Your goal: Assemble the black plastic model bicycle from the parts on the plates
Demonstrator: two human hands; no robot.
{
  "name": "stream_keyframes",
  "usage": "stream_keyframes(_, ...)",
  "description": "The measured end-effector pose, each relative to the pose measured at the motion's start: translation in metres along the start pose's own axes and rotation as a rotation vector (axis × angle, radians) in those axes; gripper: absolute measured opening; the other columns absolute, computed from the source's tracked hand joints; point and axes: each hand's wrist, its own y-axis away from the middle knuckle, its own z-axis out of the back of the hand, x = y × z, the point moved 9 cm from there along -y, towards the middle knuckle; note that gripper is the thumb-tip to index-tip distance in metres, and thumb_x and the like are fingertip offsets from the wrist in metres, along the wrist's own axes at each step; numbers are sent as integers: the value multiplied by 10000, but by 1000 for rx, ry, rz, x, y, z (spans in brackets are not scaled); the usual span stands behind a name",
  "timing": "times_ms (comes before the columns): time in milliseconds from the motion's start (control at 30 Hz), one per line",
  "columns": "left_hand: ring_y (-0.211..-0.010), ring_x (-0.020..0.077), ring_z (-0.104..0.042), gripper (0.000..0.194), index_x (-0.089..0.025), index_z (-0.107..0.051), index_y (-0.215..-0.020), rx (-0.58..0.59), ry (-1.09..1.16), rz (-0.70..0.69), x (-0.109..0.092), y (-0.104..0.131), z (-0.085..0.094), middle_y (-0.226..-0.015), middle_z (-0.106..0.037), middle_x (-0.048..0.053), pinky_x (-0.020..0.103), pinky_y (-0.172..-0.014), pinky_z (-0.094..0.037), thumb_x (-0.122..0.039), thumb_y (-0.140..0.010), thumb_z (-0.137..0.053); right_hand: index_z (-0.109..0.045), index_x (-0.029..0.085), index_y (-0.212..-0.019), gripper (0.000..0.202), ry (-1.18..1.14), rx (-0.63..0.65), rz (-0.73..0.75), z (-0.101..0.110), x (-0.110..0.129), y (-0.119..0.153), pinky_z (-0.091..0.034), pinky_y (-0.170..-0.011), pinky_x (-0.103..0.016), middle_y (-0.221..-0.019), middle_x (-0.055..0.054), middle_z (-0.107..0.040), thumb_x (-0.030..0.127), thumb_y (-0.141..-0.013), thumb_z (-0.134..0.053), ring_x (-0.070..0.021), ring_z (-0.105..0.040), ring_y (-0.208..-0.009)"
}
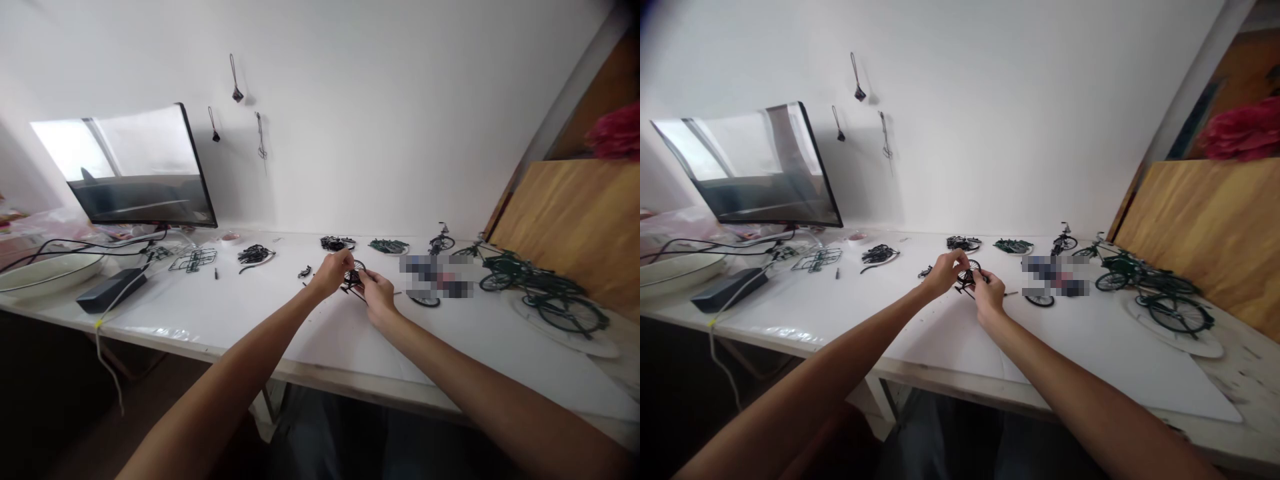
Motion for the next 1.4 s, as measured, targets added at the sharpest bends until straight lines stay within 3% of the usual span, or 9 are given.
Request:
stream_keyframes(233,-926,187,-663,253,-132,-627,-1131,-5,-4,-15,-4,-2,3,-1088,-660,77,376,-815,-578,-330,-978,-597,-595,168,-1253,340,-52,-7,17,1,0,6,-564,-869,-442,-1250,-96,-627,334,-957,-619,-232,-653,-1044)
stream_keyframes(500,-903,183,-621,96,-153,-611,-972,-157,-40,22,-22,15,15,-936,-660,32,399,-909,-483,-239,-976,-568,-630,151,-1170,265,-115,24,7,2,10,22,-582,-817,-402,-1160,-79,-664,306,-955,-627,-204,-674,-967)
stream_keyframes(633,-863,158,-576,136,-197,-550,-875,-175,-42,-12,-30,14,10,-903,-660,-6,353,-921,-390,-141,-985,-493,-670,138,-986,74,-152,-14,-7,10,18,27,-594,-818,-301,-944,-27,-711,167,-943,-617,-131,-693,-835)
stream_keyframes(700,-840,145,-570,148,-207,-528,-869,-164,-29,-34,-33,13,6,-899,-659,-27,334,-901,-368,-125,-984,-485,-688,157,-944,73,-155,-23,-23,16,21,29,-594,-833,-242,-867,-9,-725,134,-922,-623,-107,-700,-788)
stream_keyframes(867,-866,139,-596,145,-214,-512,-891,-135,28,-34,-34,11,-3,-914,-672,-41,330,-899,-347,-107,-981,-473,-719,183,-946,88,-124,-28,-58,29,19,26,-611,-828,-226,-864,-26,-761,167,-873,-673,-130,-728,-793)
stream_keyframes(1033,-866,158,-615,152,-199,-534,-887,-57,81,8,-25,8,-15,-908,-682,-8,357,-920,-372,-79,-959,-474,-720,215,-924,84,-94,-14,-77,35,4,15,-625,-851,-270,-885,-33,-763,214,-842,-698,-178,-745,-870)
stream_keyframes(1133,-866,171,-622,133,-191,-556,-885,30,119,12,-21,6,-17,-924,-689,21,334,-853,-435,-82,-940,-503,-716,225,-901,71,-86,32,-105,34,-2,15,-626,-871,-284,-907,-37,-764,225,-837,-687,-189,-747,-903)
stream_keyframes(1233,-873,166,-649,103,-185,-584,-983,159,171,-18,-18,5,-14,-951,-705,42,278,-758,-487,-103,-937,-542,-739,199,-886,87,-74,153,-149,29,-1,24,-609,-924,-306,-999,-71,-772,224,-812,-702,-224,-735,-999)
stream_keyframes(1400,-941,164,-691,159,-190,-662,-980,382,183,-79,-15,11,-1,-999,-741,43,275,-833,-523,-72,-874,-641,-778,201,-1043,330,114,381,-302,37,2,57,-573,-988,-362,-1165,-97,-750,266,-722,-815,-277,-690,-1131)
